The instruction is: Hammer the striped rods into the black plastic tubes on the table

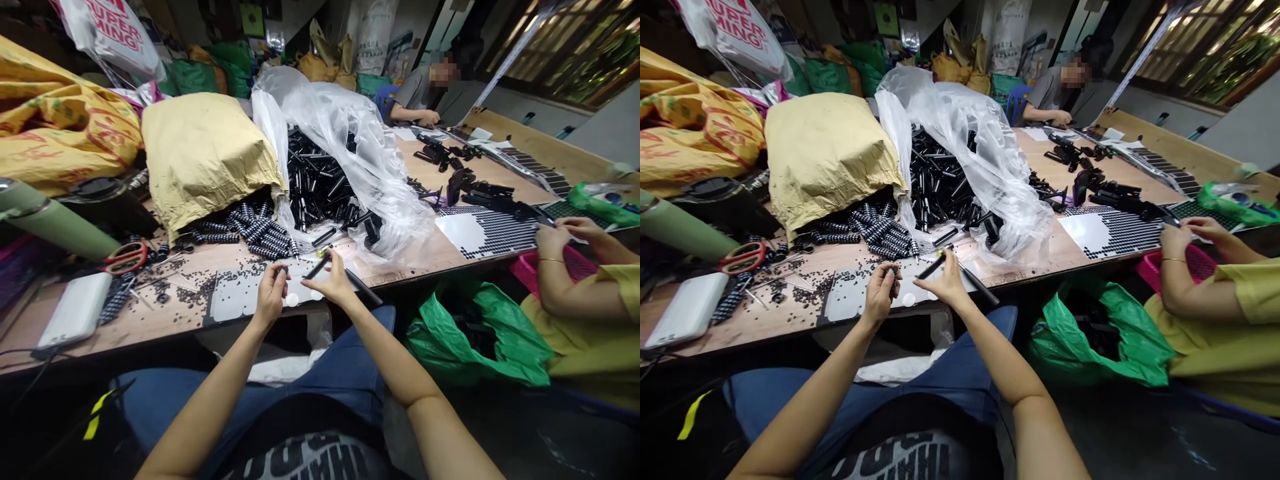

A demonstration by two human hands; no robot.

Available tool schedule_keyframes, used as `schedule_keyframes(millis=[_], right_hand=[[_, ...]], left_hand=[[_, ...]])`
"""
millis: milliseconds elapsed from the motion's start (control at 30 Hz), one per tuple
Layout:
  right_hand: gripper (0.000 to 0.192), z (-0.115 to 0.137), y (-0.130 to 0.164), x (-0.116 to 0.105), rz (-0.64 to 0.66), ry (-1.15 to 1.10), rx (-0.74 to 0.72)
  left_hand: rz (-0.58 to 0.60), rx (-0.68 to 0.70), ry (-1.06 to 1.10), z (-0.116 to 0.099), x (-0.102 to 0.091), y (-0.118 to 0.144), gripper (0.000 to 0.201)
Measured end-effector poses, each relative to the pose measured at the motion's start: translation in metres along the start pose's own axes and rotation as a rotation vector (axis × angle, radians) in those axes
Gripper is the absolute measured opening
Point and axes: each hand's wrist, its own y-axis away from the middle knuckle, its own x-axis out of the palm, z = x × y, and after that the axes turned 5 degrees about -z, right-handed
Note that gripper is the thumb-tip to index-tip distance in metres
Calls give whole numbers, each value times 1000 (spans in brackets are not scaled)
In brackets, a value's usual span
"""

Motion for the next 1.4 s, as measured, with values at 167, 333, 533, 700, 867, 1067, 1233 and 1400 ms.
schedule_keyframes(millis=[167,333,533,700,867,1067,1233,1400], right_hand=[[117,-11,16,-22,165,283,-219],[121,10,30,-10,349,237,-500],[114,25,25,1,466,261,-737],[115,19,22,2,428,257,-724],[119,14,24,-2,425,190,-634],[121,7,25,-6,457,169,-502],[115,-4,24,-3,403,117,-458],[118,-12,25,3,354,150,-435]], left_hand=[[10,-284,237,-12,3,-4,46],[-5,-475,307,-22,8,-5,54],[-84,-605,339,-31,15,-5,42],[-91,-671,360,-38,23,-7,38],[-53,-860,340,-42,27,-12,26],[-8,-907,287,-39,34,-14,21],[10,-928,266,-31,39,-15,24],[24,-913,231,-17,40,-15,28]])
